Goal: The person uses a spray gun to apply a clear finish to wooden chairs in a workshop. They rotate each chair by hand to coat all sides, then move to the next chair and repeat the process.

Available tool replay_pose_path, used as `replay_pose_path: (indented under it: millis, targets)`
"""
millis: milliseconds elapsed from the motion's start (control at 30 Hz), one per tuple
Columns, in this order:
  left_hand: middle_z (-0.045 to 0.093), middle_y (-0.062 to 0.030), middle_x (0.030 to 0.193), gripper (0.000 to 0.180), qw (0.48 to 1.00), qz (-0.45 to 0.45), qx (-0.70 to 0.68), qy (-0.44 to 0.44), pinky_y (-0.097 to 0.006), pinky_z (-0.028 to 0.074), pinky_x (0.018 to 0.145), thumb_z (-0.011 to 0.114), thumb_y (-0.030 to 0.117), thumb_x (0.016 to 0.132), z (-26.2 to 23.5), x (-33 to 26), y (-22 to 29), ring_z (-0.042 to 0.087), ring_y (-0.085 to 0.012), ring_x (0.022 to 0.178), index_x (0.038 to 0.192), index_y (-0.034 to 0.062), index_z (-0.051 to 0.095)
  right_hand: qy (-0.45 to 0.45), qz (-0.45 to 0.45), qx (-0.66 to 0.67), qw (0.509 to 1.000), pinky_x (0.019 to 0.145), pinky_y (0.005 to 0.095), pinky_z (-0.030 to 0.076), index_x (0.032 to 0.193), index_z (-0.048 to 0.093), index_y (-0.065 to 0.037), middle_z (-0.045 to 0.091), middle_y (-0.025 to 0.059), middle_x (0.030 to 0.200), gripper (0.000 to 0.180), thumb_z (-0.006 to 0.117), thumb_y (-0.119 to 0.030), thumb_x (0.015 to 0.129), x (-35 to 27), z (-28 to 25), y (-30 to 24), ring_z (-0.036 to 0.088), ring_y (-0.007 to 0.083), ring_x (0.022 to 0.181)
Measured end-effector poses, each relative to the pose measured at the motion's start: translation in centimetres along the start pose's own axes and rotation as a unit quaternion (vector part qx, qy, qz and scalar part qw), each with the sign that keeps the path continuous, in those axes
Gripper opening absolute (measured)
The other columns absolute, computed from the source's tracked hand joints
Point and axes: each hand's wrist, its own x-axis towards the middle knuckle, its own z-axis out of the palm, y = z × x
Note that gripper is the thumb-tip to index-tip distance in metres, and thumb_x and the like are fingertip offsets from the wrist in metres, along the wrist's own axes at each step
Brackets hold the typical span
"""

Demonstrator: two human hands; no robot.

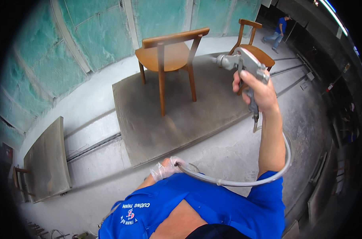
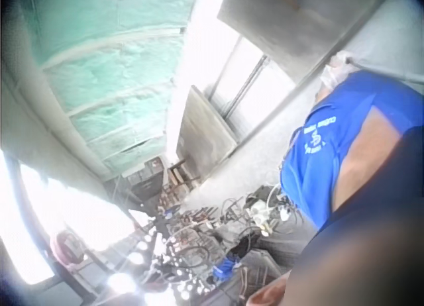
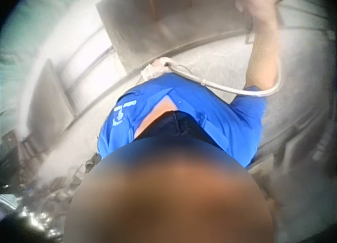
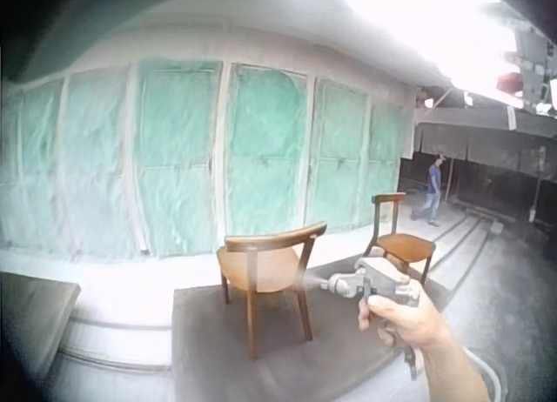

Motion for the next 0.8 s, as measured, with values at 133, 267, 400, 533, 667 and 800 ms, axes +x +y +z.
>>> replay_pose_path:
  millis: [133, 267, 400, 533, 667, 800]
  targets:
    - [0.073, -0.0181, 0.131, 0.058, 0.987, -0.041, 0.156, -0.012, -0.042, 0.053, 0.108, 0.083, 0.026, 0.086, -1.9, 0.3, -2.3, 0.069, -0.0334, 0.124, 0.139, 0.0062, 0.068, -0.008, -0.022, 0.086, 0.996, 0.044, 0.0206, 0.044, 0.160, 0.042, 0.000, 0.066, 0.0080, 0.091, 0.071, 0.069, -0.025, 0.100, -2.2, -0.4, 3.8, 0.066, 0.0134, 0.079]
    - [0.074, -0.0195, 0.128, 0.048, 0.969, -0.200, 0.091, 0.113, -0.041, 0.053, 0.108, 0.078, 0.035, 0.093, -8.3, -2.0, -7.2, 0.070, -0.0344, 0.122, 0.131, 0.0077, 0.074, 0.087, 0.042, -0.075, 0.992, 0.053, 0.0225, 0.049, 0.159, 0.050, -0.004, 0.070, 0.0050, 0.093, 0.064, 0.070, -0.016, 0.100, -2.3, -2.9, 8.0, 0.063, 0.0086, 0.073]
    - [0.080, -0.0145, 0.108, 0.039, 0.871, -0.366, 0.150, 0.292, -0.042, 0.057, 0.094, 0.074, 0.041, 0.095, -19.8, -2.8, -13.0, 0.076, -0.0286, 0.103, 0.107, 0.0055, 0.081, 0.125, 0.124, -0.200, 0.964, 0.070, 0.0280, 0.055, 0.157, 0.055, -0.006, 0.073, 0.0050, 0.096, 0.062, 0.073, -0.016, 0.098, -1.5, -2.8, 14.0, 0.064, 0.0102, 0.075]
    - [0.079, -0.0170, 0.091, 0.038, 0.871, -0.223, 0.175, 0.402, -0.046, 0.055, 0.082, 0.069, 0.041, 0.097, -35.1, 1.3, -14.9, 0.076, -0.0334, 0.091, 0.095, 0.0047, 0.080, 0.099, 0.173, -0.070, 0.977, 0.049, 0.0266, 0.045, 0.155, 0.054, 0.001, 0.069, 0.0087, 0.081, 0.073, 0.077, -0.036, 0.095, -2.0, -1.7, 17.5, 0.057, 0.0093, 0.056]
    - [0.078, -0.0200, 0.094, 0.040, 0.840, -0.193, 0.276, 0.426, -0.048, 0.055, 0.085, 0.065, 0.042, 0.100, -49.0, 13.5, -13.0, 0.074, -0.0382, 0.094, 0.097, 0.0050, 0.080, 0.136, 0.250, -0.031, 0.958, 0.041, 0.0234, 0.044, 0.156, 0.043, 0.009, 0.067, 0.0125, 0.082, 0.090, 0.081, -0.041, 0.091, -0.9, -0.4, 19.2, 0.068, 0.0172, 0.066]
    - [0.077, -0.0206, 0.103, 0.044, 0.843, -0.131, 0.335, 0.400, -0.050, 0.055, 0.089, 0.060, 0.049, 0.101, -58.3, 28.5, -9.0, 0.073, -0.0414, 0.099, 0.109, 0.0103, 0.079, 0.222, 0.302, -0.053, 0.926, 0.042, 0.0255, 0.045, 0.159, 0.040, 0.009, 0.069, 0.0144, 0.082, 0.097, 0.083, -0.043, 0.089, 0.6, 1.5, 19.3, 0.065, 0.0156, 0.059]
